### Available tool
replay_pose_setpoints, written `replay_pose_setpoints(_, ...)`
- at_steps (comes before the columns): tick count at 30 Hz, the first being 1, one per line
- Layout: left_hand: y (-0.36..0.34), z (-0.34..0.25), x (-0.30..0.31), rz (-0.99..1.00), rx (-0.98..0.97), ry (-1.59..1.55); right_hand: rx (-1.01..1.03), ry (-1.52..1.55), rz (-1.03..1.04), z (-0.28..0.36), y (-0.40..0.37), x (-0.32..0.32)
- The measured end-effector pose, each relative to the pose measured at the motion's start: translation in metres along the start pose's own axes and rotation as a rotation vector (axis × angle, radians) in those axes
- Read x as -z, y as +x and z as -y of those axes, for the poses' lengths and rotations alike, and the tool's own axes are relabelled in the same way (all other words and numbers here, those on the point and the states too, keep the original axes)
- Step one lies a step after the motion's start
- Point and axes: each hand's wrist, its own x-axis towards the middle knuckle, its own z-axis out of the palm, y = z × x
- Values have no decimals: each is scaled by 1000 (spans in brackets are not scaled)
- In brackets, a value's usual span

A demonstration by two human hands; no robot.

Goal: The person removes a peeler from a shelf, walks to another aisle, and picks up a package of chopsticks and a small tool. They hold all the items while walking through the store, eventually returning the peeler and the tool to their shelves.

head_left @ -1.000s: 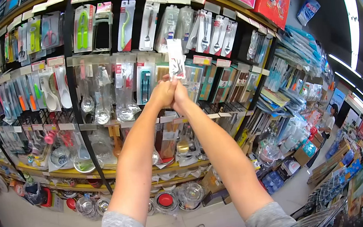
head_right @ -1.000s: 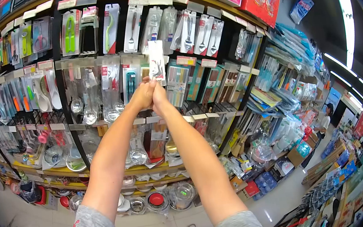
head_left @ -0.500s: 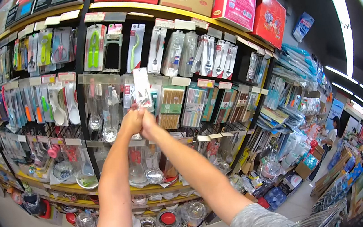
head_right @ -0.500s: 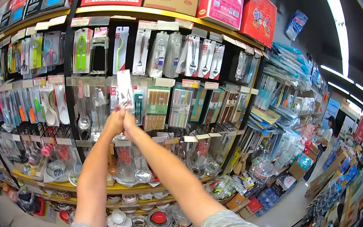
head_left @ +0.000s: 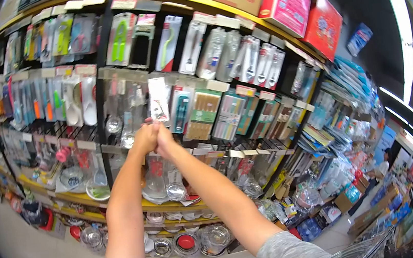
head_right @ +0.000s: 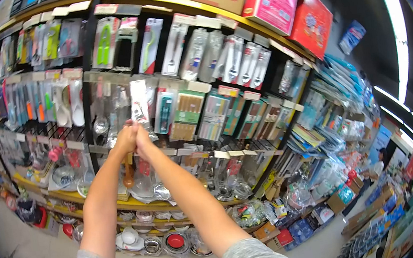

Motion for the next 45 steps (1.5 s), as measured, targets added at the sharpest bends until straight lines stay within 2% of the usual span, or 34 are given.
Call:
replay_pose_setpoints(5, 4, -17, -1, -23, -24, 14, 21, 38, 20, 8, -1, 9)
replay_pose_setpoints(7, 4, -24, 2, 73, -10, -58, 38, 28, -4, 15, -8, 7)
replay_pose_setpoints(10, 6, -23, -5, 45, -80, -62, 25, -9, -54, 26, -22, 1)
replay_pose_setpoints(13, 6, -30, 1, 117, -79, -126, 45, -36, -9, 31, -26, 2)
replay_pose_setpoints(16, 8, -31, -2, 24, -132, -76, 77, -78, 14, 36, -28, 0)
replay_pose_setpoints(20, 8, -36, 3, 2, -130, -55, 28, -116, -46, 53, -48, -22)
replay_pose_setpoints(23, 5, -47, 13, -52, -145, -39, 51, -124, -1, 51, -42, -15)
replay_pose_setpoints(25, 5, -47, 15, 20, -135, -113, 62, -131, 27, 52, -42, -15)
replay_pose_setpoints(29, 4, -43, 8, -97, -179, -18, 61, -105, 35, 48, -39, -14)
replay_pose_setpoints(33, -5, -47, 13, -134, -204, -47, 66, -152, 13, 49, -44, -17)
replay_pose_setpoints(38, -14, -39, 9, -109, -185, -28, 29, -167, 4, 41, -47, -14)
replay_pose_setpoints(41, -19, -40, 16, -7, -125, -100, -33, -186, 44, 40, -47, -13)
replay_pose_setpoints(45, -29, -20, 0, -91, -141, 27, -36, -145, -5, 25, -54, -17)
